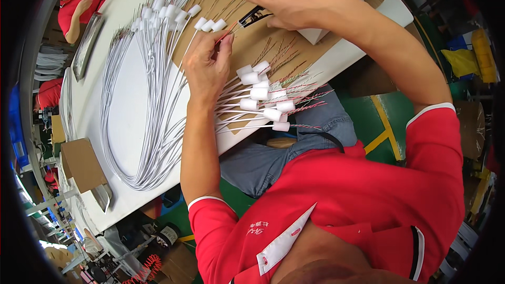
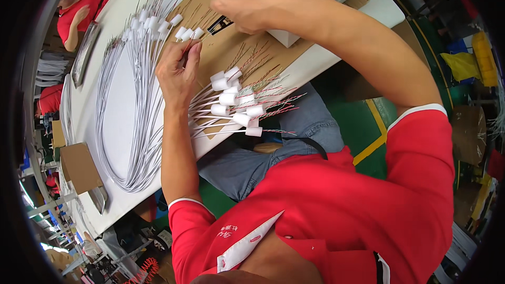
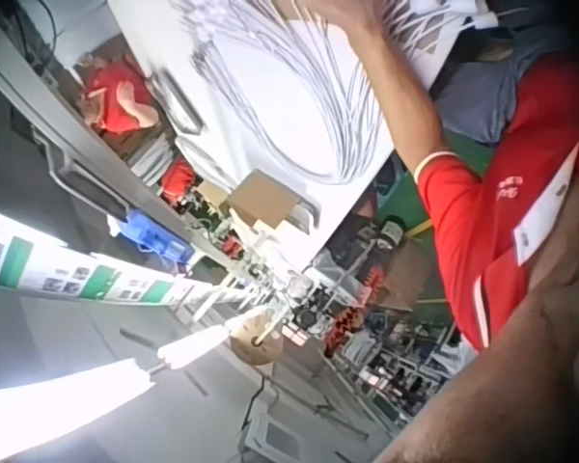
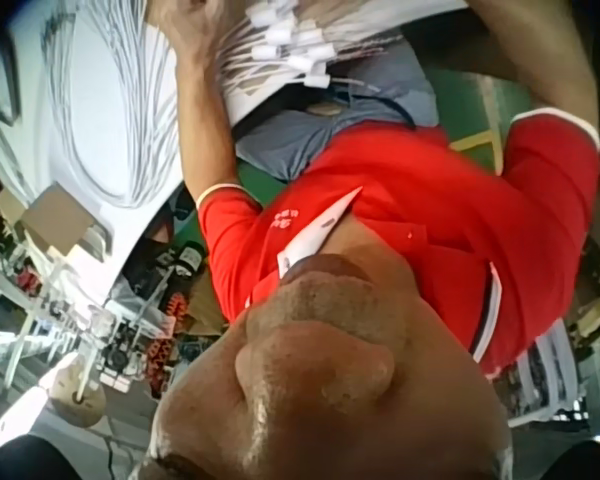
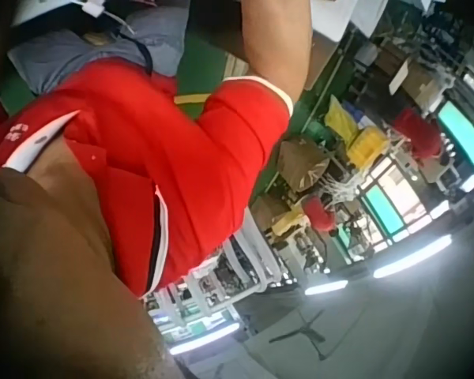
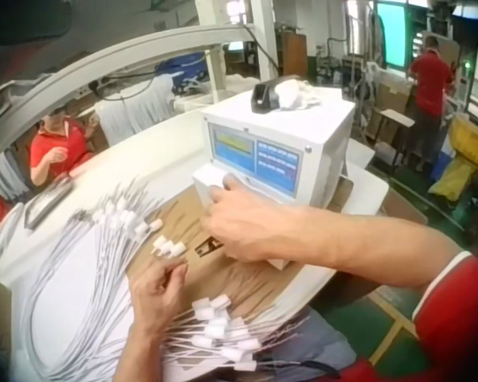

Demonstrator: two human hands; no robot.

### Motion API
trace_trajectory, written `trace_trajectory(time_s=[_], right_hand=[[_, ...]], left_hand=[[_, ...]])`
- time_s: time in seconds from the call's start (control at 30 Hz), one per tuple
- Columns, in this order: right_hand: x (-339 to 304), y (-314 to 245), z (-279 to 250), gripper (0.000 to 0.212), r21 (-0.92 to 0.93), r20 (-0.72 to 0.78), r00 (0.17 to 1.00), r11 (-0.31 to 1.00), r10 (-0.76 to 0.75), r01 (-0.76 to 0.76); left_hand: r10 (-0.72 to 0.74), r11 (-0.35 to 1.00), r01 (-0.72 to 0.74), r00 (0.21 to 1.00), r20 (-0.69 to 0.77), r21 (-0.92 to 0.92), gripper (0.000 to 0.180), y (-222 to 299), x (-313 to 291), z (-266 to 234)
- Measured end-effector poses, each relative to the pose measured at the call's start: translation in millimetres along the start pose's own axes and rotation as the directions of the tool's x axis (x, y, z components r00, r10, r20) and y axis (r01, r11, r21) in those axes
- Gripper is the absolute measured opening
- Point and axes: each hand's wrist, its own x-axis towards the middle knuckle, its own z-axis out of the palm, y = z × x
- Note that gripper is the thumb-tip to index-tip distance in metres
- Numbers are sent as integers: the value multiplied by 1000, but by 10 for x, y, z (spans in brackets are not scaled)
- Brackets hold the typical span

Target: The person strips the ends of wires using a wire stripping machine and slides foam sleeves onto the wires by hand.

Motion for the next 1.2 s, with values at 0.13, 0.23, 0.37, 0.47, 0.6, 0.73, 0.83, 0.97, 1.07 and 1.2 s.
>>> trace_trajectory(time_s=[0.13, 0.23, 0.37, 0.47, 0.6, 0.73, 0.83, 0.97, 1.07, 1.2], right_hand=[[82, 56, 103, 15, -103, 0, 994, 989, -110, 109], [93, 49, 115, 15, -105, -24, 991, 986, -130, 127], [92, 31, 123, 15, -158, -25, 993, 982, -112, 106], [97, 33, 135, 15, -128, -30, 994, 987, -102, 98], [92, 26, 135, 16, -126, -33, 995, 988, -96, 92], [88, 16, 136, 17, -117, -35, 995, 990, -88, 84], [69, 10, 141, 18, -110, -58, 995, 991, -82, 75], [80, -14, 34, 22, -26, 26, 999, 999, -33, 34], [81, 4, 63, 23, -21, 4, 999, 999, -45, 45], [93, 9, 87, 21, -25, 0, 997, 997, -73, 73]], left_hand=[[-25, 999, 25, 1000, 10, 31, 9, 10, 2, 20], [-43, 998, 42, 999, 18, 38, 9, 2, -18, 29], [-64, 997, 64, 998, -4, 40, 10, 9, -8, 43], [-94, 995, 94, 996, 5, 37, 11, -31, -10, 42], [-83, 995, 82, 997, 9, 52, 11, -11, 0, 49], [-50, 997, 50, 999, 1, 55, 10, -48, -3, 77], [-28, 999, 28, 1000, -2, 46, 10, -70, 1, 95], [19, 997, -20, 1000, 9, 74, 9, -85, 10, 79], [23, 997, -23, 1000, 7, 79, 9, -84, 11, 88], [35, 996, -34, 999, -5, 83, 10, -95, 6, 91]])
